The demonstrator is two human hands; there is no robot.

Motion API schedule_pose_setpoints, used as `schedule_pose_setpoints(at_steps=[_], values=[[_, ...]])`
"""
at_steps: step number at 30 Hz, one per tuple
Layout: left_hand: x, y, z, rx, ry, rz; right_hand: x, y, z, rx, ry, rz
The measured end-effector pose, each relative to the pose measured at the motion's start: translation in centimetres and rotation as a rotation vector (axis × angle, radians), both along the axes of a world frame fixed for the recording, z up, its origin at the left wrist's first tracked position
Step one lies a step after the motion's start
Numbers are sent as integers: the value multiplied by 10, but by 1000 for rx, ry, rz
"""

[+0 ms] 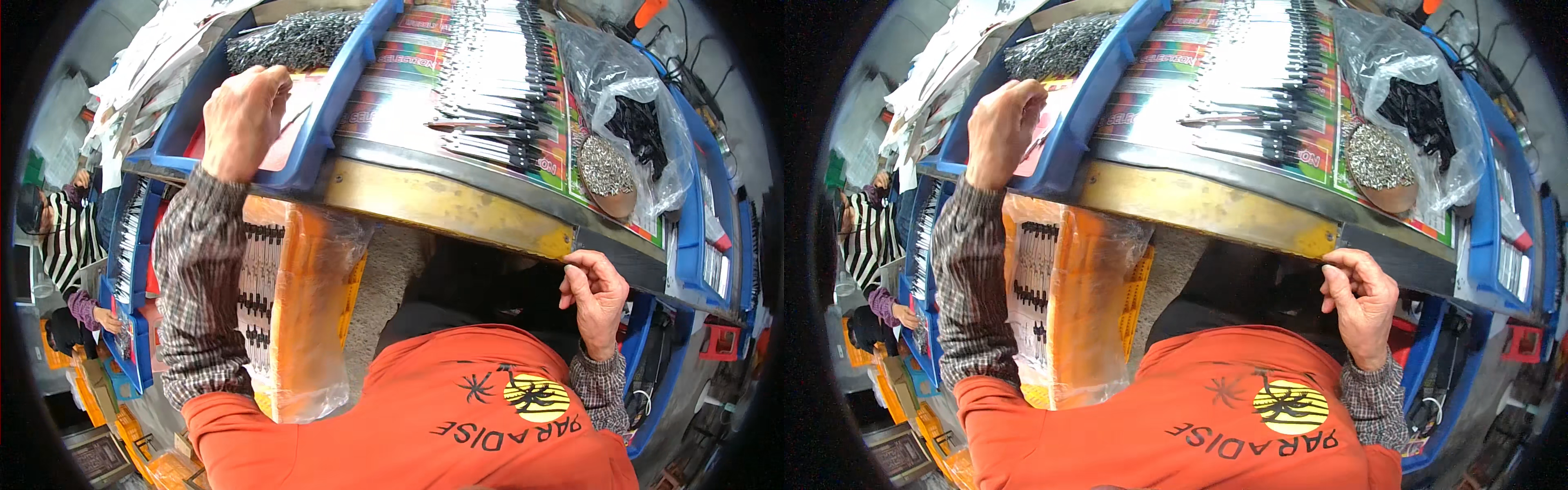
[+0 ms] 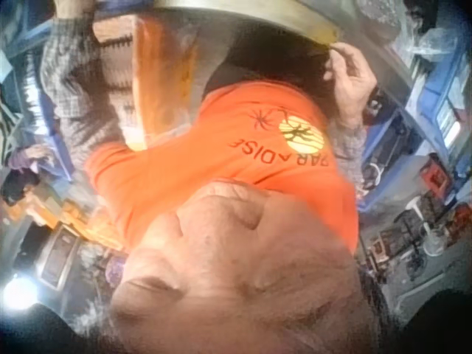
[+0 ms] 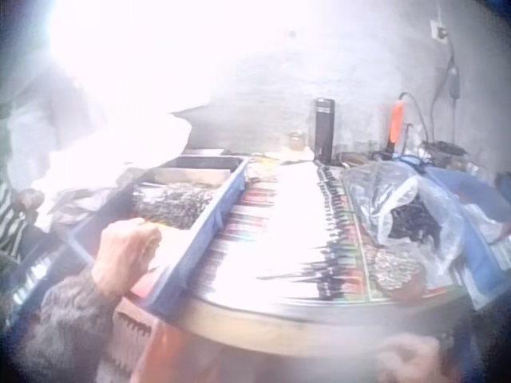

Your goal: The person picks up small metal and plastic components from the workstation, assembles them together by hand, and arranges the assembled pieces on the table.

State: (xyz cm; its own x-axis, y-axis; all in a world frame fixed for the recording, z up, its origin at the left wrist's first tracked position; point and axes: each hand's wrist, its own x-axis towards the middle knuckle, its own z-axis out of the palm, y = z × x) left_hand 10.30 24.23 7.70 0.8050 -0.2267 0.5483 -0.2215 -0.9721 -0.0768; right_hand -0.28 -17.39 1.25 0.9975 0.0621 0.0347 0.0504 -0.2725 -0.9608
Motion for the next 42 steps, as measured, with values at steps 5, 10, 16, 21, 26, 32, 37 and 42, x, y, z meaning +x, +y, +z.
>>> schedule_pose_setpoints(at_steps=[5,10,16,21,26,32,37,42], values=[[20,42,-20,-52,353,32,3,6,-1,-3,2,40],[31,39,-19,-48,464,-12,1,12,-1,-105,-15,141],[35,41,-21,-109,469,-88,-5,10,4,-157,-64,157],[40,42,-21,-159,432,-17,-8,-5,12,-240,-95,119],[42,63,-18,-313,446,36,-9,-27,20,-342,-235,88],[42,76,-21,-449,349,-78,-17,-76,31,-403,-306,-56],[28,59,-20,-313,46,-48,-21,-111,45,-487,-365,-211],[8,16,-11,-357,-86,-8,-7,-153,57,-662,-529,-388]])
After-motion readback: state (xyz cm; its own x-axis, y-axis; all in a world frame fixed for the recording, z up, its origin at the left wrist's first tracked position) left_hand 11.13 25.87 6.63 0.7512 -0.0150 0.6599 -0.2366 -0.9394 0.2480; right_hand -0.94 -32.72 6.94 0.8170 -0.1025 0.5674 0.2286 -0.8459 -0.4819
